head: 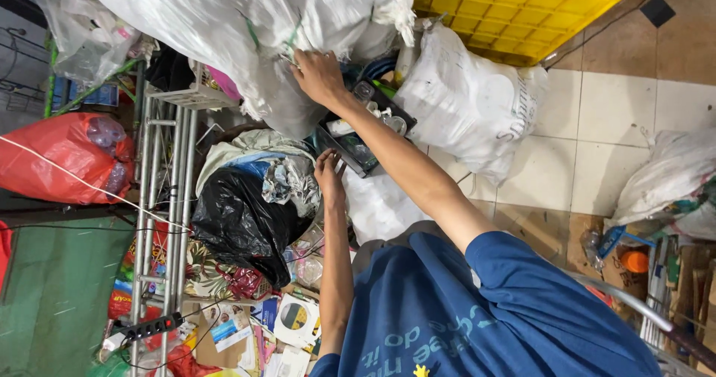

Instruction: The person sorts various recyclable items in a cluttered room. They use a metal hand truck to move a black tray containing bottles and containers, then place the items into a large white sack. The person also handles a red plastic bag and a blue bag of plastic bottles, placing them on the hand truck and moving them around the room.

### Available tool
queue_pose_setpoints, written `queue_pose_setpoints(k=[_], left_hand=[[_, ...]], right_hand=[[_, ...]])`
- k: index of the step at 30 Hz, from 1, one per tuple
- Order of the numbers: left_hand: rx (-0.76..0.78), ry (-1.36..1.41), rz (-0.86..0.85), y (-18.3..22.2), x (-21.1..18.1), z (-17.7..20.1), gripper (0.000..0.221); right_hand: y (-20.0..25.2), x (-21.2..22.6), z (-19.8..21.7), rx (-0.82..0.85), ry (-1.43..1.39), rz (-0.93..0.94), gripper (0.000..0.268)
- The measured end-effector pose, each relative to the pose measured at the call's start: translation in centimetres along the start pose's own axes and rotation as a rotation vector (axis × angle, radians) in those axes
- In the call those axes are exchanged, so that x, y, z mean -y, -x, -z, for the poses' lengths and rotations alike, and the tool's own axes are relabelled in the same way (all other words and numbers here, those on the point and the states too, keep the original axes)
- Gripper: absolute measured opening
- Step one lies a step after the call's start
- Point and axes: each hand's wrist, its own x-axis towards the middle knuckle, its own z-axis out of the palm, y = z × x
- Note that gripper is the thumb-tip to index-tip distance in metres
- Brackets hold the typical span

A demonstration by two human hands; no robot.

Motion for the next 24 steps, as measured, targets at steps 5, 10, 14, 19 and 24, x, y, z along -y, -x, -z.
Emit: queue_pose_setpoints(k=[5,10,14,19,24], left_hand=[[0.045,-0.012,0.018,0.9,1.5,0.6,0.024],[0.112,-0.057,0.080,1.2,3.1,0.5,0.022],[0.214,-0.118,0.118,2.3,2.9,0.3,0.020],[0.334,-0.257,0.216,4.0,4.8,-1.9,0.019],[0.415,-0.371,0.253,6.5,7.1,-6.8,0.021]], right_hand=[[3.1,1.7,1.7,-0.086,0.033,0.108,0.020],[8.4,1.2,3.0,-0.160,-0.054,0.167,0.024],[14.7,-0.6,3.5,-0.136,-0.133,0.052,0.021],[24.0,-5.5,5.3,-0.127,-0.106,-0.179,0.021],[30.2,-9.6,9.5,-0.295,-0.086,-0.346,0.029]])
